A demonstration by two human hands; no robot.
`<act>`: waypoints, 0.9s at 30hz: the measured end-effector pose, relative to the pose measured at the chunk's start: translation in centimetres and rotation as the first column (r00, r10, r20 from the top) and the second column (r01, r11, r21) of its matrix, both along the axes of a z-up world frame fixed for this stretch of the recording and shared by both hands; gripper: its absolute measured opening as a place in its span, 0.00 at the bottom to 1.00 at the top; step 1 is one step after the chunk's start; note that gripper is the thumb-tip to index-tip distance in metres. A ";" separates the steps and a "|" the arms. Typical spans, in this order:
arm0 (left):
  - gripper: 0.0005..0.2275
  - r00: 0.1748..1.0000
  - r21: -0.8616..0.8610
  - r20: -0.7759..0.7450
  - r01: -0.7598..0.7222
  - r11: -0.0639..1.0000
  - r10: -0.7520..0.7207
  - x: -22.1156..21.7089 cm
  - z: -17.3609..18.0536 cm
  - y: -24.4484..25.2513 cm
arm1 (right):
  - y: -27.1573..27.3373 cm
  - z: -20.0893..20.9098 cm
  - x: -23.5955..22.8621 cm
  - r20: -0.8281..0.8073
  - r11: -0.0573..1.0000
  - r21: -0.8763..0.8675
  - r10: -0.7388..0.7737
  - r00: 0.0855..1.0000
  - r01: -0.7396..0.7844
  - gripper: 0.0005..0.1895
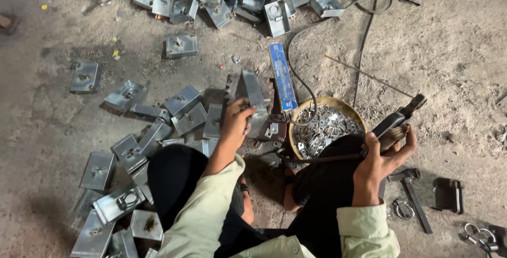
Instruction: The person sits on the floor and uses a welding torch to attach small metal components to rectangular metal plates. They pick up plates from a pile, weld them, and place them back down, repeating the process continuously.
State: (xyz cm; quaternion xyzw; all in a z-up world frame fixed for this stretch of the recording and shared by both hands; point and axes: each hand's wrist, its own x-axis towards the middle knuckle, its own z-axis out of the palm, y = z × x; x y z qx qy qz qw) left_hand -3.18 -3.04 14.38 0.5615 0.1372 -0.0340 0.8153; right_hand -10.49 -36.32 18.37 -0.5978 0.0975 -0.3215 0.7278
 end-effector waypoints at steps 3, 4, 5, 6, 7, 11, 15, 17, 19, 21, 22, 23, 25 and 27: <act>0.11 0.983 -0.007 0.173 0.071 0.997 -0.069 1.8 6.6 0.9 | -0.3 -0.1 -0.1 -0.076 0.996 -0.084 -0.024 0.997 0.017 0.41; 0.13 0.987 0.109 0.159 -0.029 0.994 0.011 4.0 8.6 1.4 | -0.4 -0.1 0.1 -0.105 0.992 -0.122 -0.036 0.994 0.023 0.41; 0.15 0.971 0.149 0.238 -0.030 0.988 -0.006 7.5 10.7 2.6 | -0.3 -0.2 0.4 -0.099 0.995 -0.102 -0.025 0.995 0.015 0.42; 0.14 0.950 0.189 0.312 -0.046 0.981 -0.016 11.7 12.9 3.8 | -0.1 -0.3 0.6 -0.092 0.997 -0.082 -0.014 0.996 0.007 0.43; 0.12 0.918 0.220 0.398 -0.098 0.971 0.002 15.9 15.0 5.1 | 0.0 -0.4 0.4 -0.099 0.998 -0.067 0.004 0.995 -0.010 0.45; 0.13 0.705 0.247 0.706 -0.327 0.912 0.061 26.1 20.7 9.6 | 0.7 -0.5 0.7 -0.064 0.999 -0.029 0.032 0.997 -0.034 0.41; 0.18 0.567 0.282 0.824 -0.407 0.869 -0.001 23.3 17.9 13.5 | -0.4 -1.2 0.9 -0.021 1.000 0.008 0.017 1.000 -0.017 0.42; 0.25 0.731 0.590 0.677 -0.465 0.660 -0.090 17.7 11.9 17.1 | -1.3 -1.6 0.9 0.033 0.999 0.021 0.039 0.999 -0.040 0.38; 0.19 0.970 0.774 0.242 -0.192 0.603 -0.002 10.1 3.7 22.2 | -1.9 -1.7 0.8 0.102 0.996 -0.002 0.094 0.990 -0.094 0.32; 0.21 0.976 0.881 0.033 -0.130 0.455 0.214 -0.6 -5.7 26.7 | -2.2 -1.5 0.0 0.047 0.991 0.089 0.098 0.994 -0.102 0.32; 0.19 0.967 0.941 0.208 -0.238 0.241 0.145 -7.0 -9.5 28.8 | -2.1 -1.5 0.0 0.028 0.994 0.009 0.111 0.993 -0.112 0.29; 0.19 0.943 0.926 0.118 -0.217 0.308 0.310 -13.9 -12.6 29.8 | -2.4 -1.5 -0.6 0.019 0.989 -0.090 0.119 0.993 -0.116 0.28; 0.18 0.802 0.868 -0.093 -0.226 0.443 0.591 -27.3 -16.0 29.5 | -3.1 -1.7 -1.4 0.020 0.955 -0.275 0.118 0.993 -0.108 0.25; 0.19 0.626 0.789 -0.275 -0.287 0.544 0.729 -37.8 -16.9 27.7 | -2.7 -2.9 -1.1 0.024 0.909 -0.411 0.088 0.996 -0.070 0.23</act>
